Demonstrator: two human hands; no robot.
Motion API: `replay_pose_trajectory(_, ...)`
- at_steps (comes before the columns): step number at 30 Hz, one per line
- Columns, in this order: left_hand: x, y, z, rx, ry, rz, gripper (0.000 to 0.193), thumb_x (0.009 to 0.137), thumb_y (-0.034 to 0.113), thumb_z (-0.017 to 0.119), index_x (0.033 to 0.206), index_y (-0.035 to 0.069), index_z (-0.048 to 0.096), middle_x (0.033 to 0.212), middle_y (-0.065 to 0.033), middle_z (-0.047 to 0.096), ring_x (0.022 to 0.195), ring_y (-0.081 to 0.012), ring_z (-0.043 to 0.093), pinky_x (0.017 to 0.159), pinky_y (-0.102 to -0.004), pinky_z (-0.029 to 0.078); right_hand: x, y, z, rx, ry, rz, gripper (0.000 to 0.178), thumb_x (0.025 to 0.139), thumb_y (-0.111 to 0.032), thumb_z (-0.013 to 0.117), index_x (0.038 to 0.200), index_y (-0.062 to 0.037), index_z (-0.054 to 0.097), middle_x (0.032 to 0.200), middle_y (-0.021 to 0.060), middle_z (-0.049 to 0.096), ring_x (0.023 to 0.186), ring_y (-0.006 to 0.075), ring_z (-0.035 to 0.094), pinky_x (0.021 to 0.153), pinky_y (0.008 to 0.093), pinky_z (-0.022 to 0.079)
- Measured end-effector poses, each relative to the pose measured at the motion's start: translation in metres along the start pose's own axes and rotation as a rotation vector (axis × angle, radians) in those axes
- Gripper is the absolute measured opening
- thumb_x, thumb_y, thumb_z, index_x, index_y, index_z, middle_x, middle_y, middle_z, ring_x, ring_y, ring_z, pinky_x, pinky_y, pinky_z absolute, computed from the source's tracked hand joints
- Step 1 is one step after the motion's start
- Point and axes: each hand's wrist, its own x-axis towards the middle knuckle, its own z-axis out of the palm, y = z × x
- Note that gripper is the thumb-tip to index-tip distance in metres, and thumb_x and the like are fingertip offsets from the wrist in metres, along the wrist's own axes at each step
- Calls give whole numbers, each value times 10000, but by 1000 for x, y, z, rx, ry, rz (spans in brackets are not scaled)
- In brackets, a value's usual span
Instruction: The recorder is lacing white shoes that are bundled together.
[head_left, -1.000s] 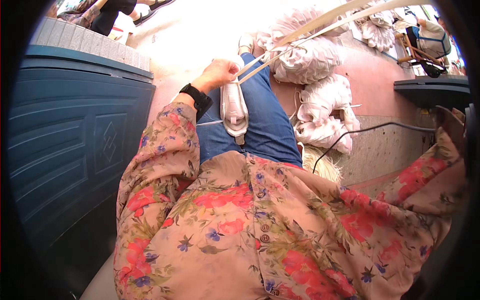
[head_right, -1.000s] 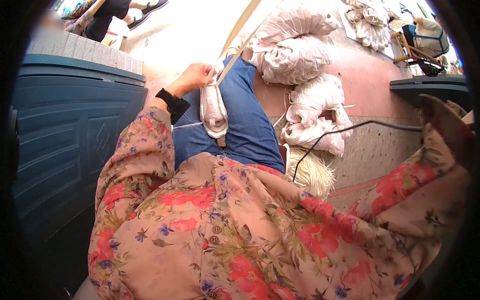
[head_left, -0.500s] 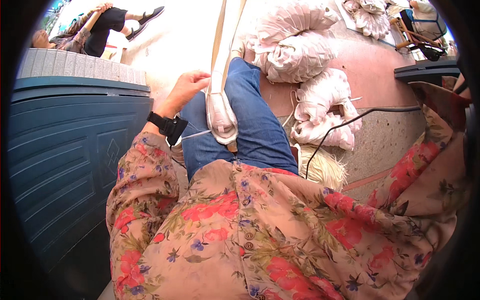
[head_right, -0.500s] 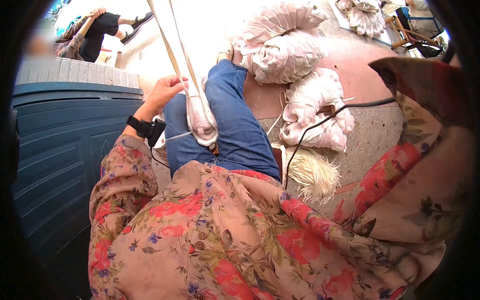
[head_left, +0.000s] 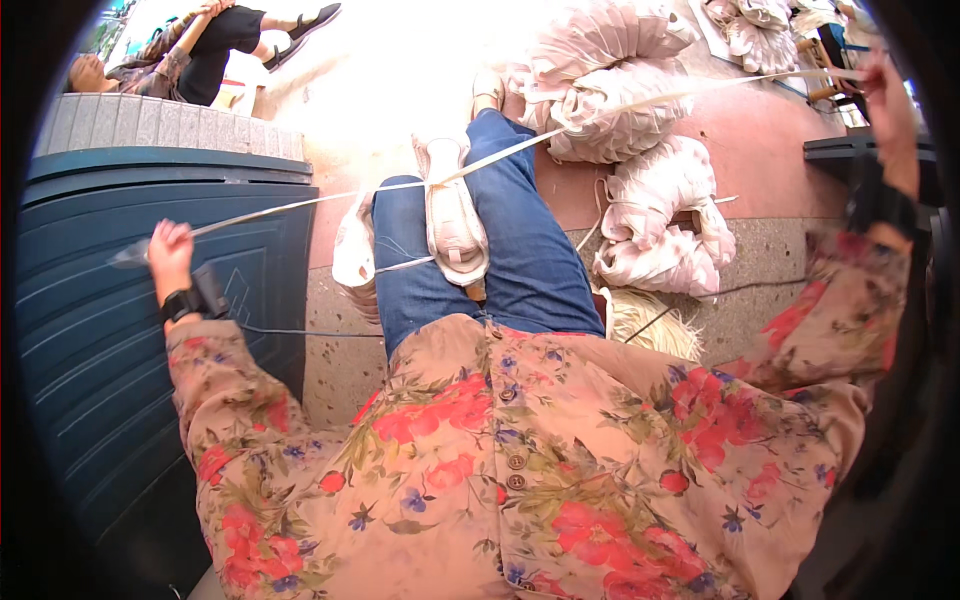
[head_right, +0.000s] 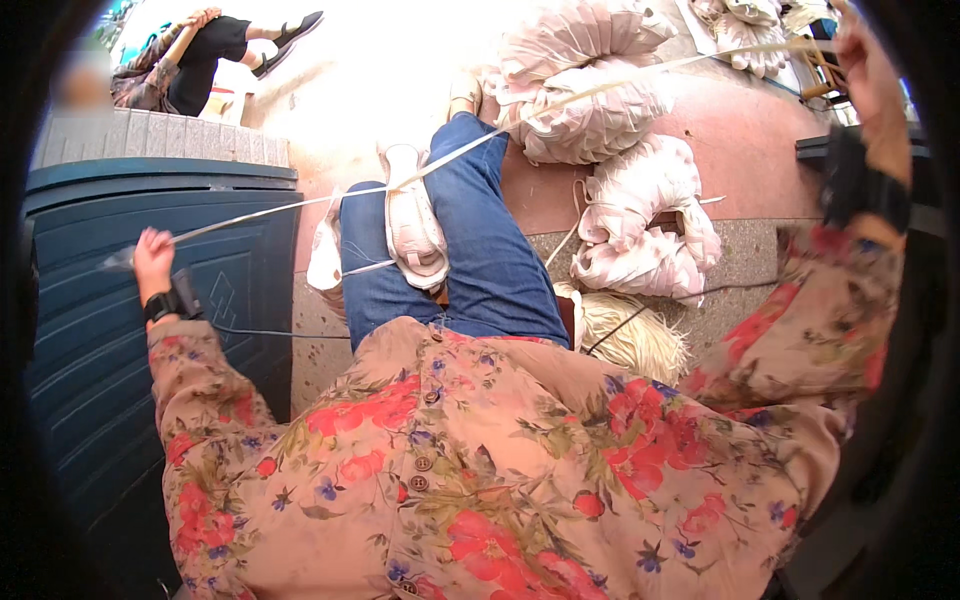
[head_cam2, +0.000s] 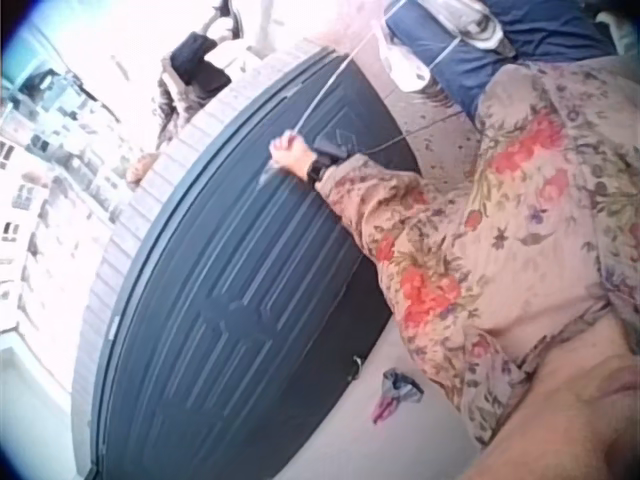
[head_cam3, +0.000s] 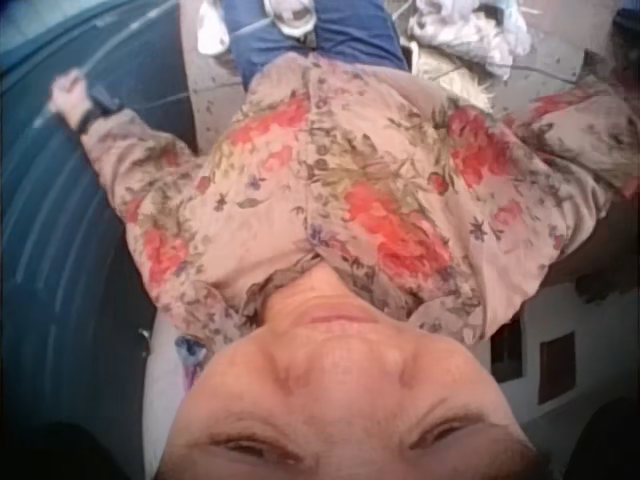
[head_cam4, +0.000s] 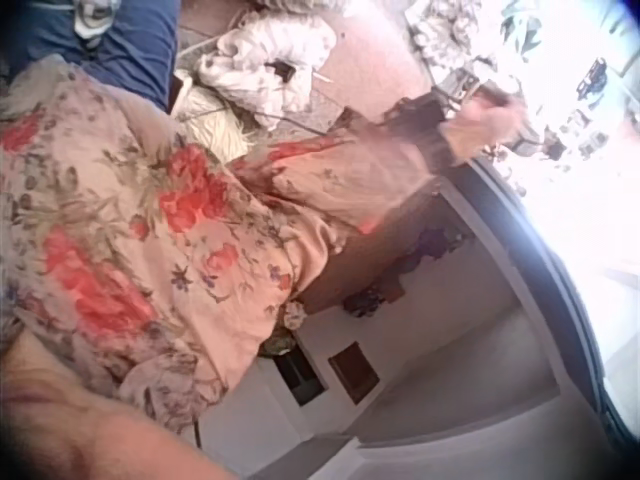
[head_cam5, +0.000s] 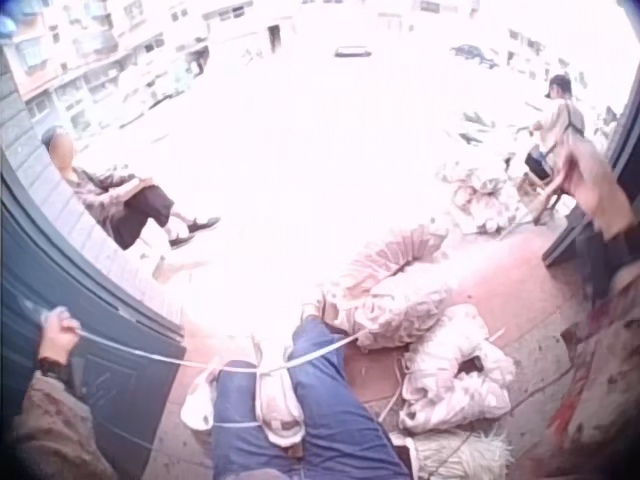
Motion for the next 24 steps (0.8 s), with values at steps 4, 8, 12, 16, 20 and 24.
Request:
replay_pose_trajectory(4, -17, -17, -15, 139, 300, -39, 246, 891, 92, 385, 650, 104, 344, 503, 22, 272, 397, -90, 242, 449, -249, 285, -122, 37, 107, -344, -374, 174, 151, 845, -172, 450, 775, -54, 514, 658, -23, 444, 619, 70, 408, 594, 209, 338)
replay_pose_trajectory(8, -23, -128, 45, 66, -47, -478, 209, 907, 204, 396, 717, 117, 389, 471, 51, 278, 388, -71, 271, 475, -242, 298, -197, 177, 212, -313, -604, 302, 165, 851, -159, 492, 883, -21, 575, 704, 40, 586, 635, 100, 562, 595, 235, 449)
replay_pose_trajectory(12, -52, -245, 106, 363, -229, -570, 224, 878, 249, 453, 961, 46, 498, 510, 44, 317, 397, -68, 309, 440, -237, 369, -263, 225, 298, -586, -895, -150, 95, 752, -120, 553, 757, -44, 608, 738, 119, 591, 703, 266, 569, 627, 356, 445)
replay_pose_trajectory(16, -103, -292, 170, 717, -384, -587, 165, 844, 206, 487, 846, 60, 563, 530, 61, 376, 423, -49, 340, 451, -218, 366, -264, 241, 319, -821, -719, -386, 109, 730, -148, 559, 715, -53, 610, 795, 86, 568, 797, 277, 523, 662, 387, 429)
replay_pose_trajectory(20, -121, -315, 172, 1038, -482, -328, 201, 826, 141, 492, 943, 17, 599, 666, 14, 525, 539, -56, 448, 510, -200, 399, -263, 241, 332, -1016, -579, -319, 111, 722, -165, 567, 710, -65, 615, 786, 75, 556, 787, 269, 513, 655, 395, 428)
replay_pose_trajectory(24, -121, -323, 167, 1064, -469, -314, 238, 809, 113, 492, 988, -5, 596, 754, -27, 589, 596, -60, 480, 557, -186, 411, -268, 245, 348, -1104, -541, -385, 110, 721, -175, 550, 700, -93, 620, 772, 63, 549, 787, 259, 510, 642, 402, 418)
